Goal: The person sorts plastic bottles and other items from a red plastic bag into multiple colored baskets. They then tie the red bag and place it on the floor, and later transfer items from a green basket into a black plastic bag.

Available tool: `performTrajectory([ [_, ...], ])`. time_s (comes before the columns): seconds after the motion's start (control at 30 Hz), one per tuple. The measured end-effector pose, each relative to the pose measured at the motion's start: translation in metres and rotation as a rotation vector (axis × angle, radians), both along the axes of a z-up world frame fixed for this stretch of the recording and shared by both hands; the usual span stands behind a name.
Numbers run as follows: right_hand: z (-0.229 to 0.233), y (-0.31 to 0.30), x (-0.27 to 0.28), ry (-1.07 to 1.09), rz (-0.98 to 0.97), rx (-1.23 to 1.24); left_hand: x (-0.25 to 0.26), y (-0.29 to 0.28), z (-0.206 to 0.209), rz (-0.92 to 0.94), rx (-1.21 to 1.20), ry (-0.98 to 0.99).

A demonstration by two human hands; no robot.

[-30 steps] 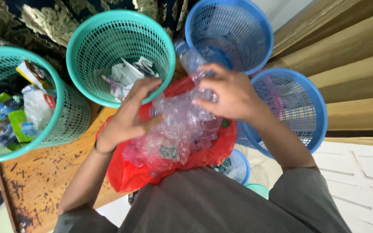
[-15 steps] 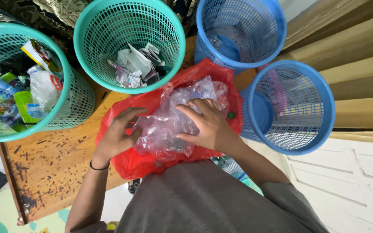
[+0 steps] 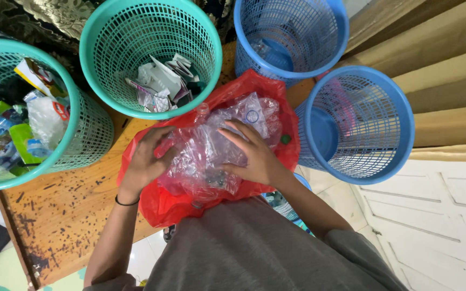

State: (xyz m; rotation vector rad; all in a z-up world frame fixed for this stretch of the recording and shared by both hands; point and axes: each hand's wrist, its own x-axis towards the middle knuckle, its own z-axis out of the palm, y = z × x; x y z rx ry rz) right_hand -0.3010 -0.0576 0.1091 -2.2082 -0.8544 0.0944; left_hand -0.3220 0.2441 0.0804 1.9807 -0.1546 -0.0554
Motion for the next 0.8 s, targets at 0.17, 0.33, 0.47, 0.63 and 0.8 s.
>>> performTrajectory([
  [0.17, -0.006, 0.001, 0.007, -0.036, -0.001, -0.013, 0.020, -0.002, -0.015, 0.057, 0.077, 0.208],
  [0.33, -0.012, 0.004, 0.012, -0.033, -0.007, 0.006, 0.027, 0.002, -0.029, -0.045, 0.168, 0.210],
  [0.47, -0.013, 0.002, 0.020, -0.041, -0.010, 0.040, 0.029, 0.001, -0.015, 0.028, 0.232, -0.122],
  [0.63, 0.004, -0.017, 0.049, -0.027, -0.080, 0.065, 0.036, -0.020, 0.015, 0.081, 0.410, -0.139],
  [0.8, 0.034, -0.039, 0.088, -0.103, -0.129, 0.243, 0.043, -0.043, 0.050, 0.082, 0.549, -0.275],
])
